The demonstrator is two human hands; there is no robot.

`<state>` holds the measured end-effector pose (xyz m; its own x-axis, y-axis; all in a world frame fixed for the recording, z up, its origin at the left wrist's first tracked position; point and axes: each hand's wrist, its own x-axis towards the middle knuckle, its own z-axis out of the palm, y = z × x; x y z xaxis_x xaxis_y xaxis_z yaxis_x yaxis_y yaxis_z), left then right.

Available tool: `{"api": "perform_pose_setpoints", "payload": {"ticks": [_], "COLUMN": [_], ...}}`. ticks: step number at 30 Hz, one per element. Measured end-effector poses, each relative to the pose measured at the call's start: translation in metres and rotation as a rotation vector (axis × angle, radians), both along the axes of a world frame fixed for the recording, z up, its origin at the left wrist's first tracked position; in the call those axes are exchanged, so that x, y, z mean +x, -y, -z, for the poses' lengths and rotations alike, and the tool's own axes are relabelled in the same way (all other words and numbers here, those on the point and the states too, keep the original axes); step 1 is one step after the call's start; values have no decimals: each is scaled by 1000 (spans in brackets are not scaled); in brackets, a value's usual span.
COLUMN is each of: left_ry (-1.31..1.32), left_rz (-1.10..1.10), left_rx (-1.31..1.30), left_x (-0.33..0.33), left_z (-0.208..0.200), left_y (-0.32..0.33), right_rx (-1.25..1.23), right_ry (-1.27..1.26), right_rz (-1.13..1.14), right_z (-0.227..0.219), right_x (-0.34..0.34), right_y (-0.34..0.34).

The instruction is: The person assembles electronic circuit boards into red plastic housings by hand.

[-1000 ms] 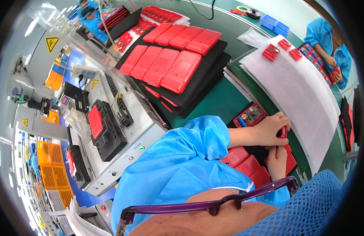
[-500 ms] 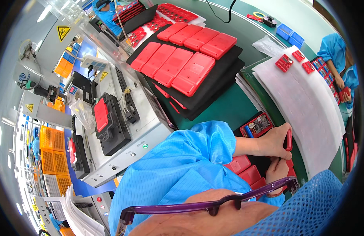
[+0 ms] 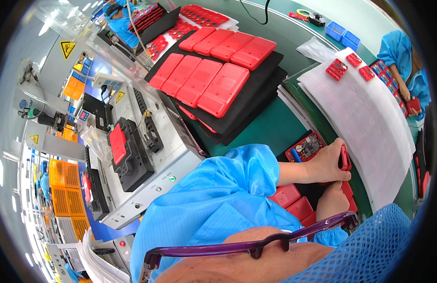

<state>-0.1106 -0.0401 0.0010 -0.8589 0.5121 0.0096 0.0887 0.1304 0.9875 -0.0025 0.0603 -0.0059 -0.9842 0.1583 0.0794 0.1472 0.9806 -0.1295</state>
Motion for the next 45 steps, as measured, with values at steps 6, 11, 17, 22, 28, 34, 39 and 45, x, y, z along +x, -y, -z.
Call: {"api": "perform_pose_setpoints", "payload": {"ticks": [6, 11, 17, 22, 28, 34, 39, 45], "left_ry": [3, 72, 62, 72, 69, 12, 73, -30], "left_rz": [16, 48, 96, 94, 65, 82, 90, 173], "left_rx": [-1, 38, 34, 8, 42, 39, 48, 8], "left_x": [1, -2, -3, -1, -1, 3, -1, -12], "left_z": [1, -4, -5, -10, -7, 0, -2, -6], "left_y": [-4, 3, 1, 5, 3, 3, 5, 9], "right_rx": [-123, -298, -331, -383, -897, -349, -454, -427], "right_ry": [-45, -142, -134, -21, 2, 174, 127, 23], "right_rz": [42, 6, 8, 5, -59, 50, -29, -29], "right_z": [-8, 2, 1, -4, 5, 2, 3, 1], "right_x": [-1, 2, 4, 2, 0, 1, 1, 1], "right_y": [2, 2, -2, -7, -5, -1, -6, -8]}}
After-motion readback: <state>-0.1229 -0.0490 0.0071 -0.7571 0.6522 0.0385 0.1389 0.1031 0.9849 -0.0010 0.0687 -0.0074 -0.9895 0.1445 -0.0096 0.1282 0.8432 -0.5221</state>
